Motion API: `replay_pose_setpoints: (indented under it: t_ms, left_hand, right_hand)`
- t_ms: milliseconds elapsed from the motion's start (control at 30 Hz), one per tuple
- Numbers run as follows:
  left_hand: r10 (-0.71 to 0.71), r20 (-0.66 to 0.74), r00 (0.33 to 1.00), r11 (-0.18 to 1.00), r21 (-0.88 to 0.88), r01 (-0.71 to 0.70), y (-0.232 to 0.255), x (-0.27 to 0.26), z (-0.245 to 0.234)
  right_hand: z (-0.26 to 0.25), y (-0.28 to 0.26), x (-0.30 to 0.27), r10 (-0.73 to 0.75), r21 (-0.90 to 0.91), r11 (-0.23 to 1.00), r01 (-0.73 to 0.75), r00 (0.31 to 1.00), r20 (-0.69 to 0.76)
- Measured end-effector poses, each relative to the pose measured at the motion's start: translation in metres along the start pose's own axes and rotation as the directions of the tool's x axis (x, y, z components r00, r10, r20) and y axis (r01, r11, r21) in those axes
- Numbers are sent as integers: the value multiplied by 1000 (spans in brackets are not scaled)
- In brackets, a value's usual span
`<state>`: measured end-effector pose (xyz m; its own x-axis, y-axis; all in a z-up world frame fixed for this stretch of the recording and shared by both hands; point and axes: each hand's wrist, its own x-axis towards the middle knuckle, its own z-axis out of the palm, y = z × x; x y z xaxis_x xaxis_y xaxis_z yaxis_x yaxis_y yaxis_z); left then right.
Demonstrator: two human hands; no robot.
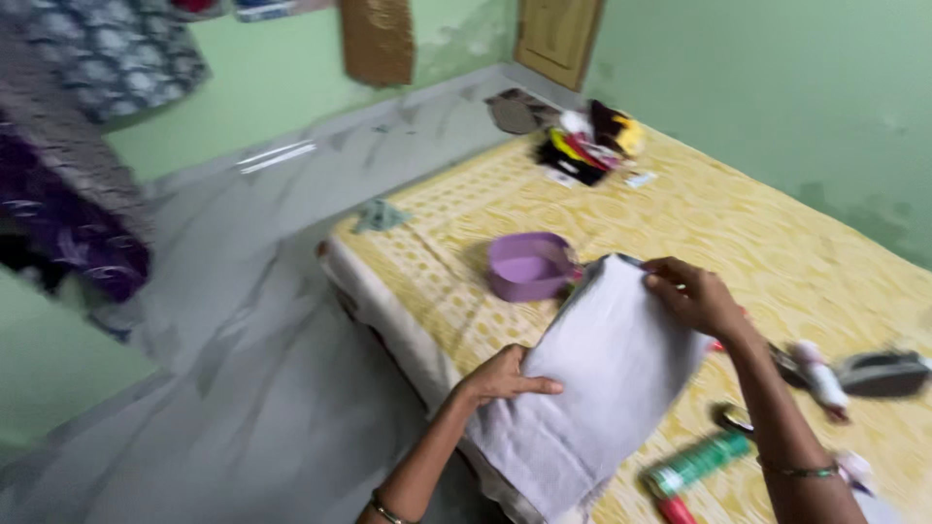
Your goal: The person picks up various items from a bed, including folded clothes, a small potted plant, and several bottles of toiletries. They walk to a nearby shelf and place each item onto a shelf, repeating this process for multiple objects.
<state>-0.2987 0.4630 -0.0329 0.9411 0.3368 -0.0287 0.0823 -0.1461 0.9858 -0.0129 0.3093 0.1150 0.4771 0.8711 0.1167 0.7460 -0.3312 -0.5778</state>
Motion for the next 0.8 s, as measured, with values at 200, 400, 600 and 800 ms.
replay_pose_setpoints:
  t_ms: [200,400,600,800]
  left_hand:
    - [-64,-219,974,991,104,88,-23,-25,-103]
    - [-128,-442,888,992,-77,104,-41,-28,-226]
    - [29,-556,830,994,-72,-83,-78,-9,-380]
    - [169,-958,230,978,192,82,-83,-42,-522]
  right_hand:
    - [119,-81,69,-168,281,959,38,874,456]
    - [229,-183,130,-424,231,905,357,727,540]
    - [353,-229,265,-475,395,865,308,754,453]
    - [423,-318,395,-606,212,795,569,766,214]
